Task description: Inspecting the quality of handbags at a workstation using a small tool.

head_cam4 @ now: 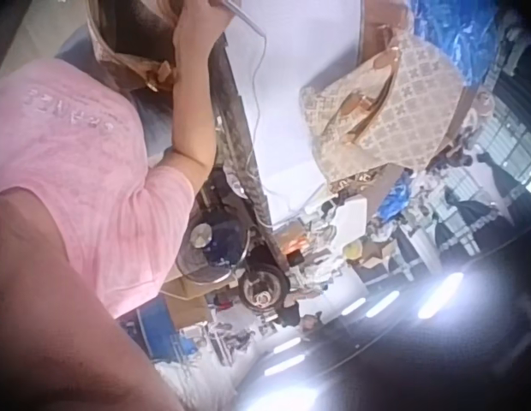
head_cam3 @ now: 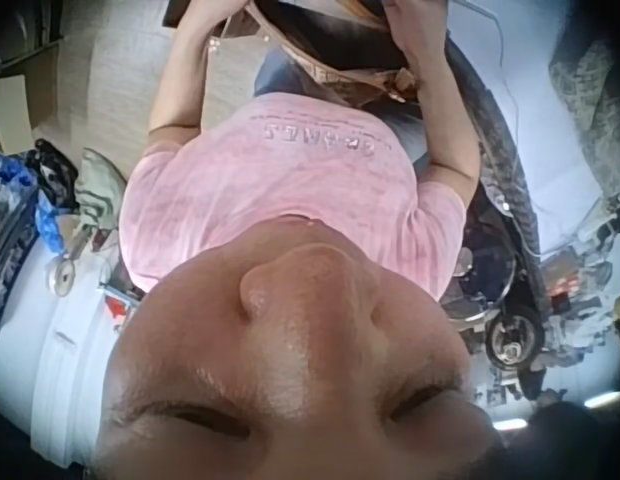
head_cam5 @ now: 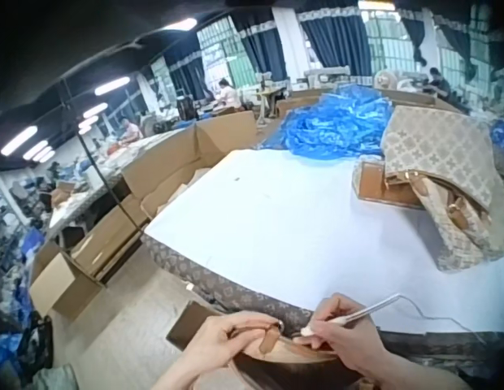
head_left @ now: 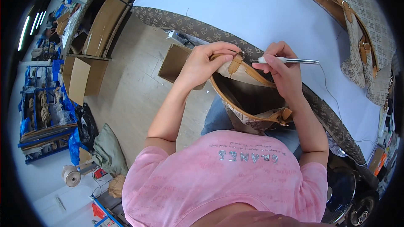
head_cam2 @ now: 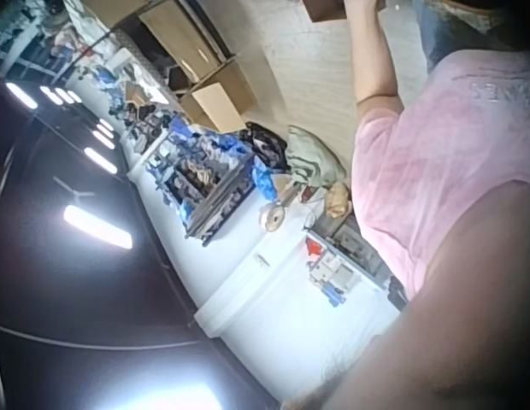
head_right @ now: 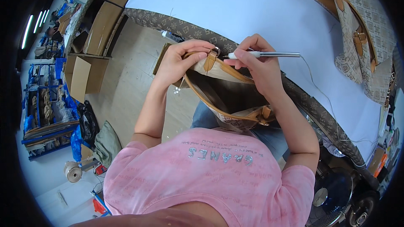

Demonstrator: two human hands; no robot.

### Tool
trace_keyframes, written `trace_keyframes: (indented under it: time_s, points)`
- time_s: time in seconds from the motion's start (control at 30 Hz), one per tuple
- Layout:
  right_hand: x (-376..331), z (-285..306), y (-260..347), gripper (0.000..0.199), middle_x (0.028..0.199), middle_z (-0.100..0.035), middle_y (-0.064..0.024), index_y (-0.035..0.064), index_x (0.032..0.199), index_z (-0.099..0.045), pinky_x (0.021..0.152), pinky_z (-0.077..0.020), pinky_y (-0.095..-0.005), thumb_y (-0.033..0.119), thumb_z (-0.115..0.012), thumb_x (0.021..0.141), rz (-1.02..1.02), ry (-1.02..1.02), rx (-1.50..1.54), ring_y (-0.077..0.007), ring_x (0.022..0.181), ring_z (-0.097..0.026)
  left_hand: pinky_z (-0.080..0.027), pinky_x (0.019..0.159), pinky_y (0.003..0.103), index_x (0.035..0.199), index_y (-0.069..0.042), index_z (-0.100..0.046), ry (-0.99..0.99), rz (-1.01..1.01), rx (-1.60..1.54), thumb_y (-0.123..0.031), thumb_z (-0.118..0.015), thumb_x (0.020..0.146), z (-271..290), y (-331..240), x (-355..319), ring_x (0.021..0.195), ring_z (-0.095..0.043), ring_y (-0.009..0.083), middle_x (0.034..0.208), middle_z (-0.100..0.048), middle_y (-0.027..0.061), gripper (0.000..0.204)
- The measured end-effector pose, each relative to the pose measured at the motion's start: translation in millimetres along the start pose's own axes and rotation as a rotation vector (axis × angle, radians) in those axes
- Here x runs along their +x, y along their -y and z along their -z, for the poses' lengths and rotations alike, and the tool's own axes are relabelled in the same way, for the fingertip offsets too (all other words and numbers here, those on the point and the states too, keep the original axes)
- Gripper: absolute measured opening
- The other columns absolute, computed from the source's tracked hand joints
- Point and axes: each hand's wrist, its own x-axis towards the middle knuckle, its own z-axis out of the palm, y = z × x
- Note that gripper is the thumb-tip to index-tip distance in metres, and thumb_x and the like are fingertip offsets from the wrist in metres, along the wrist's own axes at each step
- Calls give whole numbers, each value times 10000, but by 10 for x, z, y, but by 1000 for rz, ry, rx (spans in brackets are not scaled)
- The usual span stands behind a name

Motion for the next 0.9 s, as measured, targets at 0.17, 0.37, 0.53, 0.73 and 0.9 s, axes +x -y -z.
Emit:
trace_keyframes:
  time_s: [0.17, 0.37, 0.53, 0.73, 0.9]
  points:
    - [-31, 1, -117, 111, 764, -587, -18, 49, 844, -553, 683, -463, -198, 42, -661, 869, 94, 13, -224, -64, 688, -591, -505, 756, 250, 1013, -70, -743, -54, 48, 16, -62, -625, 877, -32, 44, 31, 833, -653, 95, 879, -730, 52, 180]
    - [-56, 0, -115, 110, 786, -541, -33, 36, 824, -533, 715, -463, -236, -2, -625, 869, 30, 3, -256, -90, 681, -552, -509, 778, 232, 995, -17, -728, 11, 128, 70, -20, -598, 897, -44, -46, 55, 851, -648, 87, 908, -726, 48, 163]
    - [-45, 54, -189, 112, 764, -583, -12, 47, 839, -551, 667, -437, -203, 40, -660, 865, 46, -14, -200, -68, 696, -584, -500, 773, 228, 973, -17, -724, 50, 99, 114, -37, -644, 863, -77, -107, 72, 836, -638, 79, 884, -715, 36, 138]
    - [-82, 71, -228, 115, 734, -600, -2, 51, 851, -562, 626, -429, -187, 58, -676, 864, 65, -6, -186, -57, 686, -594, -493, 773, 221, 967, -23, -719, 84, 82, 143, -25, -675, 830, -95, -66, 86, 831, -628, 62, 871, -710, 23, 144]
    - [-121, -13, -165, 95, 820, -544, -24, 34, 845, -552, 682, -438, -224, -23, -625, 866, 44, -2, -313, -78, 701, -557, -492, 769, 218, 971, -24, -722, 38, 121, 147, -23, -674, 828, -109, -74, 78, 830, -626, 59, 875, -712, 20, 151]
